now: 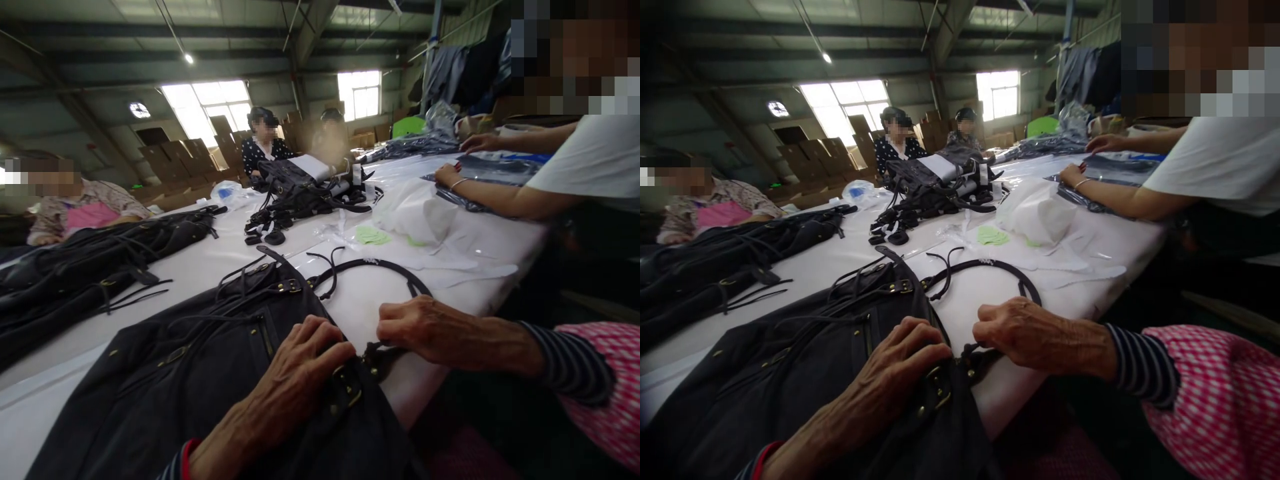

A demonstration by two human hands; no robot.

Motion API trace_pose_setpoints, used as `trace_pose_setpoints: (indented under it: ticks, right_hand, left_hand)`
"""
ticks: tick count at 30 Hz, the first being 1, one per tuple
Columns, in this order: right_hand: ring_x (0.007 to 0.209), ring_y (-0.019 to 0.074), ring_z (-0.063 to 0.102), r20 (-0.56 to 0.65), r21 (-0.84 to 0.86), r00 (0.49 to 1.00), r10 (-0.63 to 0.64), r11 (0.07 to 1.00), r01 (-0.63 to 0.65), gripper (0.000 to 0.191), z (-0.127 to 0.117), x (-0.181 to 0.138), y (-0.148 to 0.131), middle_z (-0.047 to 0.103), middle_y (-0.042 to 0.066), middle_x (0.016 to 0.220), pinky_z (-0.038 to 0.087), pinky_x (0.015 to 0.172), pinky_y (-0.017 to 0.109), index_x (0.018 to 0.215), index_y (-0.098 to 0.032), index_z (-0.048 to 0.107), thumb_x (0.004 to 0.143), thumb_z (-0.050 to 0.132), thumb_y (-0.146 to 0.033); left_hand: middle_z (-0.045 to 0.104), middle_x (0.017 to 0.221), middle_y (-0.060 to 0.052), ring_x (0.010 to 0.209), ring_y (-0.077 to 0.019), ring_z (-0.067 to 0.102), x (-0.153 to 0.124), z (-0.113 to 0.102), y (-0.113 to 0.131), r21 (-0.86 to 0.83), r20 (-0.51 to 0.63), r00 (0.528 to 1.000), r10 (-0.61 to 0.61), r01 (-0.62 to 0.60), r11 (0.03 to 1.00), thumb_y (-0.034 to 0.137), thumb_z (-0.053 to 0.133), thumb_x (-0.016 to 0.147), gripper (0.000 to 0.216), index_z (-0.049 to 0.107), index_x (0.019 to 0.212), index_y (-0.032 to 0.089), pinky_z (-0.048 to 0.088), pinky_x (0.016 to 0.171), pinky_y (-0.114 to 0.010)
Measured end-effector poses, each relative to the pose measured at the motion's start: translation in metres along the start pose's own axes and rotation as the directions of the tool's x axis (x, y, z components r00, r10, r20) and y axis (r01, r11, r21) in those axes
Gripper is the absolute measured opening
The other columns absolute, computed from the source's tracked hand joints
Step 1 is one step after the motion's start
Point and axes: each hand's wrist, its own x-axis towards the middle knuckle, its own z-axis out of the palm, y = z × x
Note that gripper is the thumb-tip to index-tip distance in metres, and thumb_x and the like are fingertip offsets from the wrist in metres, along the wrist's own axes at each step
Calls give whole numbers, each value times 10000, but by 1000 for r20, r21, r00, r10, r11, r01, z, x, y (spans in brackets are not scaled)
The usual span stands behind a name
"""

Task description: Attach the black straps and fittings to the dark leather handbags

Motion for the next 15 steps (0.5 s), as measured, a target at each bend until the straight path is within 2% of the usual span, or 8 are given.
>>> trace_pose_setpoints:
  ticks: [3, 5, 7, 9, 11, 13, 15]
  right_hand:
    - [765, 154, 635, 44, 31, 998, 54, 998, -55, 116, -7, 1, -8, 679, 6, 878, 369, 674, 268, 990, -209, 648, 1019, 536, -203]
    - [851, 170, 674, 67, 60, 996, 65, 996, -69, 118, -7, 2, -10, 713, -12, 890, 380, 729, 265, 1103, -252, 663, 1016, 593, -287]
    - [829, 164, 684, 77, 46, 996, 49, 998, -53, 107, -3, 2, -10, 719, -28, 832, 364, 708, 258, 1079, -266, 676, 1018, 600, -312]
    - [705, 144, 657, 46, -33, 999, -7, 999, 8, 145, 6, 2, -5, 694, -28, 744, 309, 622, 267, 927, -226, 664, 1025, 577, -288]
    - [623, 134, 610, -32, -153, 995, -94, 984, 89, 194, 17, 4, 2, 676, -19, 718, 243, 575, 297, 846, -204, 625, 1022, 565, -263]
    - [588, 130, 574, -112, -253, 976, -185, 955, 153, 173, 25, 11, 12, 670, -18, 719, 205, 568, 315, 858, -203, 620, 1017, 558, -228]
    - [571, 124, 554, -160, -288, 963, -218, 943, 165, 165, 31, 25, 24, 661, -22, 697, 191, 564, 316, 856, -199, 625, 1010, 568, -212]
  left_hand:
    - [647, 1141, -37, 1055, -201, 528, 0, -6, 4, -140, -77, 997, -11, 0, 990, 219, 397, 1060, 260, 646, 1115, 272, 475, 931, -331]
    - [658, 1176, -27, 1106, -185, 548, -2, -4, 12, -179, -97, 995, -17, -1, 984, 286, 434, 1065, 221, 650, 1110, 268, 481, 948, -301]
    - [667, 1254, 1, 1214, -175, 550, -3, 9, 20, -88, -107, 985, 138, -147, 985, 373, 528, 1038, 193, 647, 1167, 294, 447, 1045, -295]
    - [673, 1311, 29, 1269, -139, 557, -5, 32, 23, 87, -92, 932, 351, -343, 935, 386, 549, 1034, 240, 625, 1249, 313, 335, 1184, -306]
    - [696, 1303, 41, 1254, -84, 585, -6, 54, 22, 198, -86, 892, 444, -421, 885, 350, 486, 1067, 257, 609, 1283, 286, 144, 1285, -325]
    - [741, 1208, 63, 1217, -50, 610, -6, 69, 20, 189, -101, 890, 444, -421, 887, 320, 452, 1083, 246, 610, 1258, 247, -59, 1298, -349]
    - [764, 1093, 98, 1126, -39, 653, -9, 75, 22, 132, -134, 905, 405, -388, 912, 291, 470, 1079, 192, 621, 1192, 255, -116, 1289, -360]
